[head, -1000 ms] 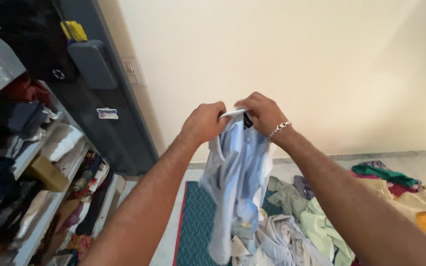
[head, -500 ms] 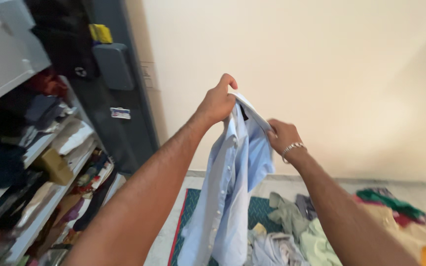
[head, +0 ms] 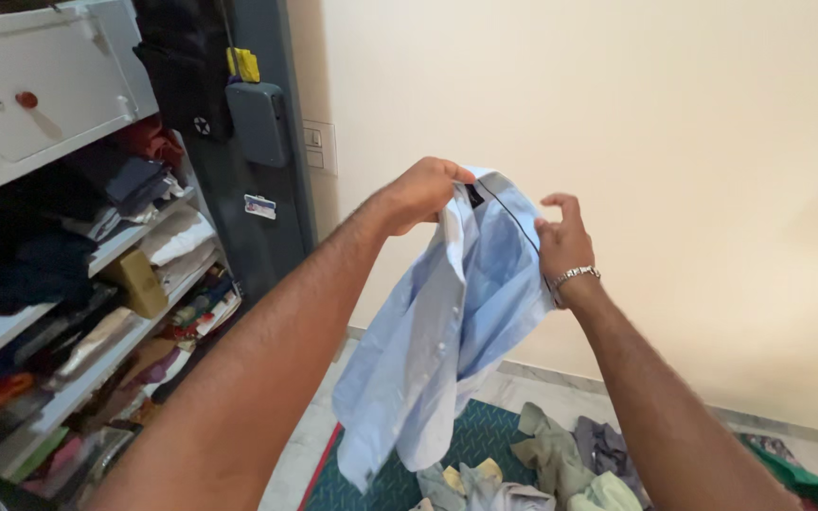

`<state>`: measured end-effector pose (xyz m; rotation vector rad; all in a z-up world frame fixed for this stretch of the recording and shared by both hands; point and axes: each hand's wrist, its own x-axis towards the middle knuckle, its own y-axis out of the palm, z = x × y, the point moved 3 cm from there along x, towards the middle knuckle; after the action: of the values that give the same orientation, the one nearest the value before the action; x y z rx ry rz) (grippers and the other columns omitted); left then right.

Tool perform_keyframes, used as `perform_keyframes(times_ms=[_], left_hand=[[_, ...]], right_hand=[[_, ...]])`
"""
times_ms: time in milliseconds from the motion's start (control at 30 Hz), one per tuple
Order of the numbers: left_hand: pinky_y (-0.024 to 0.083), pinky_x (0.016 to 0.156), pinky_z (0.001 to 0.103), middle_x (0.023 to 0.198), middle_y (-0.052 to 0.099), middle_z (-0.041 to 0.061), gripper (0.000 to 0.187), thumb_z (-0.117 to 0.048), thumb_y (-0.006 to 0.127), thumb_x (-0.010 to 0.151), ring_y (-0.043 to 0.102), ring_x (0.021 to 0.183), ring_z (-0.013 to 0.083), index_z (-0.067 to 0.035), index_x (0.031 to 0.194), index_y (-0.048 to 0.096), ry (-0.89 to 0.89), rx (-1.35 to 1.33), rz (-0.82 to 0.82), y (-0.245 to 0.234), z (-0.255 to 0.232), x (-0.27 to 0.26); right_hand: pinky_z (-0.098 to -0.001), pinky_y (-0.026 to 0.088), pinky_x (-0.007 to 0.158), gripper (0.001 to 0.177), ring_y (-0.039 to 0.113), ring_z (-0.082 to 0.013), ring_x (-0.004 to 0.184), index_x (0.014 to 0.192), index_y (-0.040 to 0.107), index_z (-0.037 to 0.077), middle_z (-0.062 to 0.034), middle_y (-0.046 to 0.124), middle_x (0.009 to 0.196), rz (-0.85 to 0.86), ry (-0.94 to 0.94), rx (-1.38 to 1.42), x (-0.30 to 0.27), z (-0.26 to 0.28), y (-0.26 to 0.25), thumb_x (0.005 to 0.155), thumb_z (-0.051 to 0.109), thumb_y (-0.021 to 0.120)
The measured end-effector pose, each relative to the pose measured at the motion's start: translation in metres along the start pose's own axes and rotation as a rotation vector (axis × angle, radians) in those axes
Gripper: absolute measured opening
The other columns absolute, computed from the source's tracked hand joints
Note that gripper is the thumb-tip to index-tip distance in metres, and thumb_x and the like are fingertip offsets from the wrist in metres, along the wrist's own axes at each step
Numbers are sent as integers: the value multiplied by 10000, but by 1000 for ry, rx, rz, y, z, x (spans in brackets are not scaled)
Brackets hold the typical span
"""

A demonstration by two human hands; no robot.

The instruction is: The person sits on a mat and buttons up a light blue shirt held in their hands. They align the placket and fasten the buttons one by one from the top down.

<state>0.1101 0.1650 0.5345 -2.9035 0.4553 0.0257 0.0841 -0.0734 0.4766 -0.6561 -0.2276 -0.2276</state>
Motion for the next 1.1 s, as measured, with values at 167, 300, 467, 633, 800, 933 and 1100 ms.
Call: perform_keyframes(times_ms=[167,300,467,633,800,933,1100], left_hand=[[546,834,359,1117,699,161,593,78,411,812,664,953,212,-2,1372,587,65,91,-151,16,10,-4],[533,778,364,1112,695,185,620,105,447,777,653,917,244,10,1378,567,58,1,-272,20,20,1],[535,776,341,1094,688,189,602,74,499,775,670,934,227,5,1369,568,52,-76,-316,12,27,8],[545,888,420,1225,634,217,578,-39,628,782,635,1090,342,-86,1357,599,49,176,-417,3,26,-8],[493,1016,474,1258,663,209,421,-184,753,705,599,1211,380,-179,1123,704,803,925,-434,9,-13,-57],[310,1138,570,1006,730,71,298,-288,740,837,651,1076,266,-147,1096,695,432,1197,-124,19,-23,-66],[548,885,439,971,758,88,222,-351,723,924,717,956,282,-169,1050,742,409,1308,-98,8,-22,-60]], right_hand=[[-302,526,810,243,658,-159,854,1065,721,82,-65,737,905,168,-338,226,14,0,-1,982,133,499],[-270,536,878,262,680,-148,935,1023,787,74,-43,767,981,383,-330,319,9,10,5,891,129,567],[-344,532,875,309,703,-240,964,1006,778,53,-110,736,1034,366,-440,-48,-9,57,12,791,270,823],[-423,538,799,235,678,-323,868,982,779,69,-149,701,943,321,-495,-291,-8,73,22,858,263,737],[-458,516,772,180,639,-350,835,947,773,54,-153,632,873,227,-509,-282,-7,79,31,860,204,721],[-432,527,781,145,643,-330,855,955,745,42,-142,617,906,227,-486,-254,-3,82,38,861,133,681],[-416,521,840,168,635,-307,926,1023,751,65,-126,616,969,271,-519,-236,-4,79,45,874,88,676]])
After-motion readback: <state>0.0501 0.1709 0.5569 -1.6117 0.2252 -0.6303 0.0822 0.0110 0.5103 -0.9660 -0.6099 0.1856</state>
